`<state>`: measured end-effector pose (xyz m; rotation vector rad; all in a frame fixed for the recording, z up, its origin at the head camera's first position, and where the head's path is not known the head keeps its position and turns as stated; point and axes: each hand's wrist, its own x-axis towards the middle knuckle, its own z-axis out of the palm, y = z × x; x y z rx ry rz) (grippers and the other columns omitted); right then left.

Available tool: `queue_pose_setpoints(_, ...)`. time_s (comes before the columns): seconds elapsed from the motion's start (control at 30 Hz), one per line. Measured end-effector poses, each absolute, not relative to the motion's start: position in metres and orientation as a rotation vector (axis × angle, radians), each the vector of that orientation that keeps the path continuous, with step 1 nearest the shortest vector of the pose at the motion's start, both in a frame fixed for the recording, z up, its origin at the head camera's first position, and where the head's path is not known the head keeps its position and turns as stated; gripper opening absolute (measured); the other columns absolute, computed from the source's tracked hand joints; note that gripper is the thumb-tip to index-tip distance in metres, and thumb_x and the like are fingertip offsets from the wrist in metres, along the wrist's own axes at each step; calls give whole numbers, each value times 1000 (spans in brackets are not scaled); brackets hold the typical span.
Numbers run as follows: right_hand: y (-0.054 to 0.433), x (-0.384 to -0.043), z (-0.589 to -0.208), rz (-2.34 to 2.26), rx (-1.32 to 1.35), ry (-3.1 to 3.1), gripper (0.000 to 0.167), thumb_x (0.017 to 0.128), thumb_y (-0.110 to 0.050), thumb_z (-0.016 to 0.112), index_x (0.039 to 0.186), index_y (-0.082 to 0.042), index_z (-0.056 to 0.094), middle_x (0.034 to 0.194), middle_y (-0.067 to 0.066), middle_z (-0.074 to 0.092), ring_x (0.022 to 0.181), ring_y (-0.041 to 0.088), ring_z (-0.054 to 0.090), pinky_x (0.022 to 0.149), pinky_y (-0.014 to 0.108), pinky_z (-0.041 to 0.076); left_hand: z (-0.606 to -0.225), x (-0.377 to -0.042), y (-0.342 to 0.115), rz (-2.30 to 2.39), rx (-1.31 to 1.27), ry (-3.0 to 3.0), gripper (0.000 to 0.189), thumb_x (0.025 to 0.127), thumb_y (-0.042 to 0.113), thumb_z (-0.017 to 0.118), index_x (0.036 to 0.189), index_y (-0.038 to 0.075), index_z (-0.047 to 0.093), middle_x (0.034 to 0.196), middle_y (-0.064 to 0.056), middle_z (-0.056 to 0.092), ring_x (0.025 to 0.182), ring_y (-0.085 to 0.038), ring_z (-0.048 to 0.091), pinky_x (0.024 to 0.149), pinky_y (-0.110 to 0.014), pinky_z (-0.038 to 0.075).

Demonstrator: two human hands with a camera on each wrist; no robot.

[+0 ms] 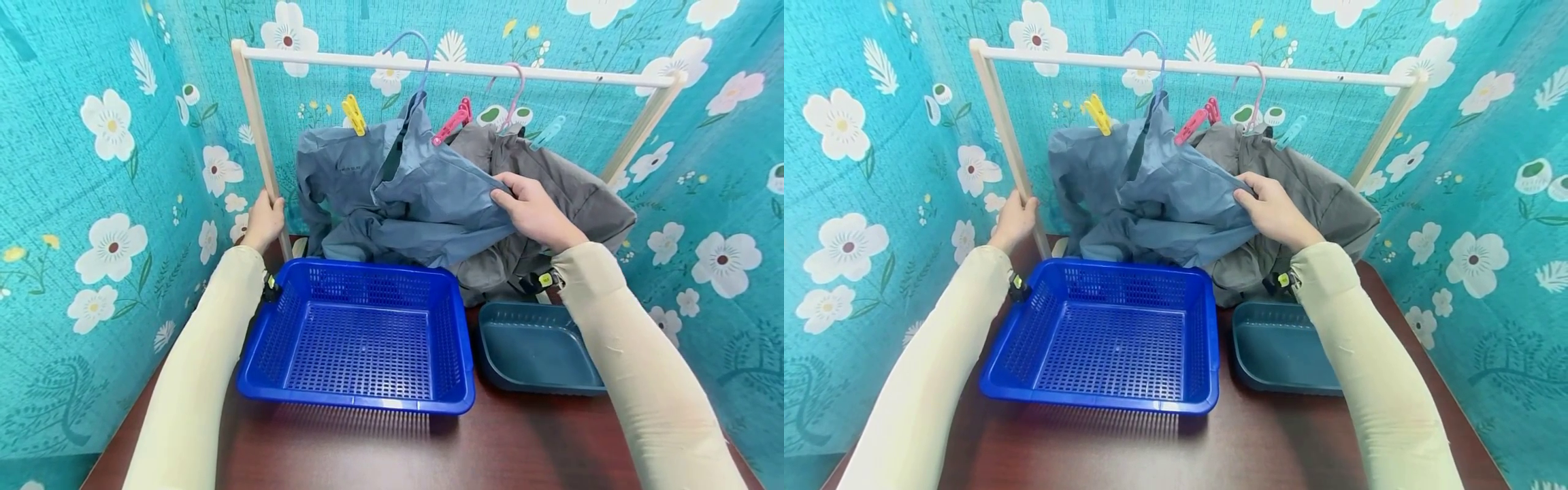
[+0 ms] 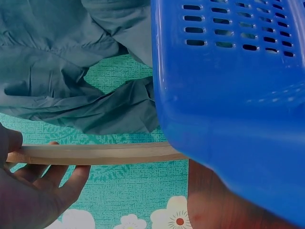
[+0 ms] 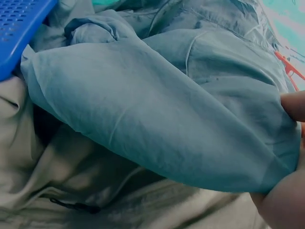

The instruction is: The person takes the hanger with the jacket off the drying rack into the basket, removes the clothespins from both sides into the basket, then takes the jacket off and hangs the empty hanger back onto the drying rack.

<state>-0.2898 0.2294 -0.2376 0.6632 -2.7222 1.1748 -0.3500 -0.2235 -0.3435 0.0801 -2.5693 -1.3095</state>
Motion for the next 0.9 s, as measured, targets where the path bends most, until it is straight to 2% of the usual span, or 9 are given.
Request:
queue_pose_setpoints(0.17,237,-287,-238,1167,722,-2705,31,102,-25,43,119,-3,56,108,9,54,90,19,46,75,28,33,-344,-349,-223,-1355,93,-2561,41,104,29,28,128,-2,37,118,-26,47,99,-34,48,82,-48,41)
queue_pose_setpoints(0.27,244,-285,-239,1192,743,-2714,30,102,-25,44,118,-3,56,111,9,54,93,17,48,76,25,35,-343,-348,-222,-1375,107,-2564,43,104,30,27,133,-1,34,121,-26,47,102,-34,48,84,-49,41)
queue_pose_setpoints(0.37,251,-282,-240,1198,741,-2747,31,102,-26,44,121,-3,55,117,8,54,97,15,49,78,23,37,-342,-348,-221,-1371,118,-2570,43,104,30,26,133,-1,34,117,-26,47,101,-34,48,84,-49,41)
queue_pose_setpoints(0.57,262,-276,-245,1185,763,-2785,29,101,-23,45,120,-4,57,110,8,56,89,16,52,73,23,40,-343,-349,-221,-1363,114,-2565,41,104,31,26,129,0,36,104,-21,47,93,-33,49,79,-47,42)
queue_pose_setpoints(0.73,272,-274,-253,1165,801,-2802,26,101,-20,47,118,-6,59,104,8,58,81,18,55,69,24,43,-344,-349,-222,-1353,109,-2562,42,104,31,26,131,-1,35,107,-22,47,95,-33,49,81,-48,42)
queue_pose_setpoints(0.9,278,-272,-263,1144,838,-2826,25,101,-20,47,118,-8,61,104,8,58,81,19,56,70,24,44,-344,-351,-223,-1332,110,-2566,41,104,30,26,129,-1,36,110,-24,48,96,-34,50,82,-49,42)
